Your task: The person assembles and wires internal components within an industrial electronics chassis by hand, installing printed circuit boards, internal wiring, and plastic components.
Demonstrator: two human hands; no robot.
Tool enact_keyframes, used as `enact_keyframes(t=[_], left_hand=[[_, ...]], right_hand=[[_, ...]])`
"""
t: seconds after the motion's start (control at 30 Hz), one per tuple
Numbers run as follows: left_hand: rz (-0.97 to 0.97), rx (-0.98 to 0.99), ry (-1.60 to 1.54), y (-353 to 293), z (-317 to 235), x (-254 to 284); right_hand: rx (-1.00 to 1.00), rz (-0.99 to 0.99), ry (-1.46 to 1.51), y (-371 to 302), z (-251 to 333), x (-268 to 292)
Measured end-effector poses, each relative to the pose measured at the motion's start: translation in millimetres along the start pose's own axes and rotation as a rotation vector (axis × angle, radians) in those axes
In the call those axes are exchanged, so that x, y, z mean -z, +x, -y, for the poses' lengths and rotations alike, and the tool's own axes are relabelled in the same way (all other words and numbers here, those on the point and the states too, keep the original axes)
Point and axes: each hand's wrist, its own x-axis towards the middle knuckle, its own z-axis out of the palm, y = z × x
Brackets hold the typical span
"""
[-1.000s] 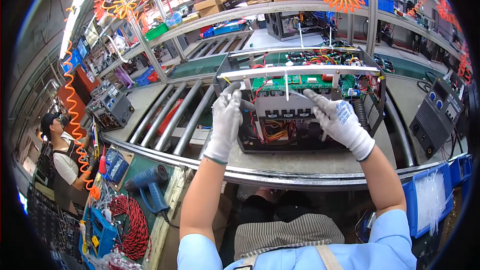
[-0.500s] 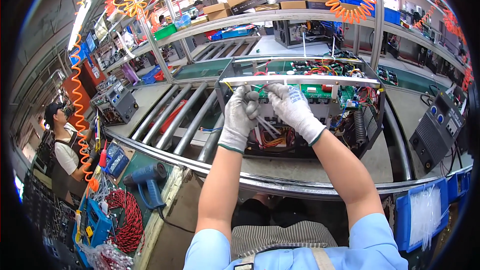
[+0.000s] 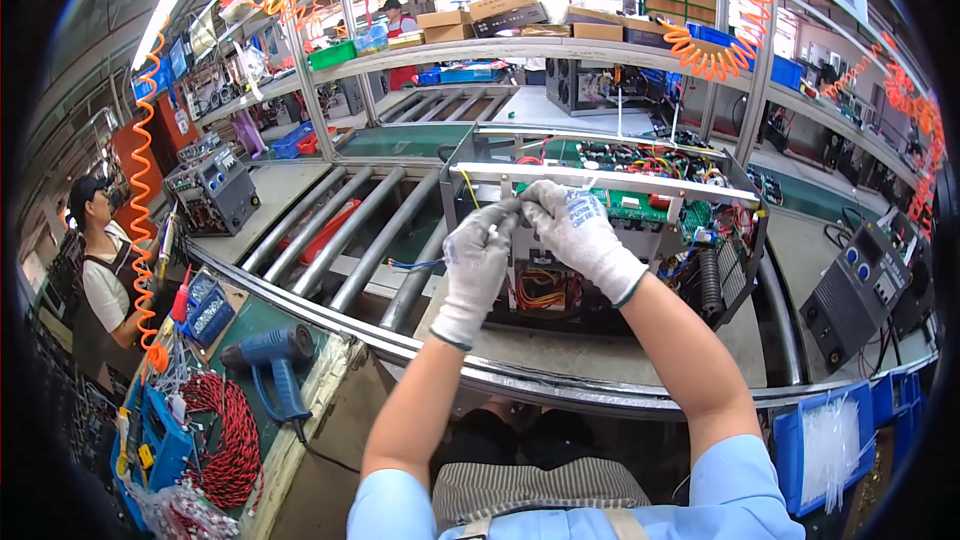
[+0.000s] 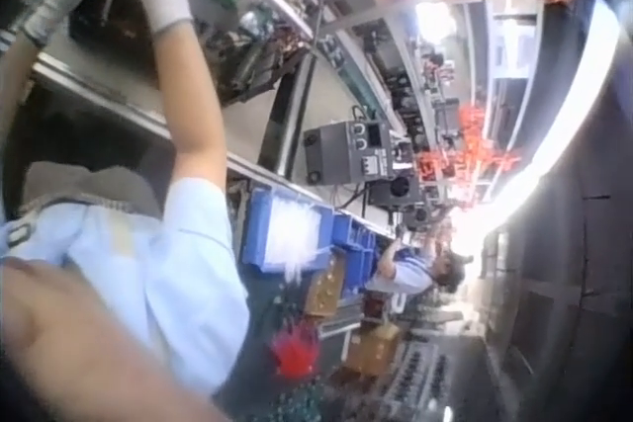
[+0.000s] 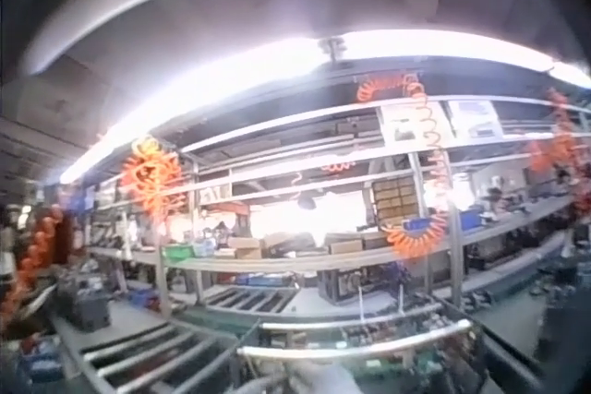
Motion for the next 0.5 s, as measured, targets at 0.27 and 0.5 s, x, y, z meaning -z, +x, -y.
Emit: enact_keyframes(t=[0.27,0.5], left_hand=[[0.362,0.21,0.277,38.0,-39.6,41.9],[0.428,0.085,0.393,37.8,-42.3,37.4]], right_hand=[[0.118,0.165,0.163,-1.9,-9.9,21.0],[-0.015,0.171,0.192,-1.5,-1.5,21.8]])
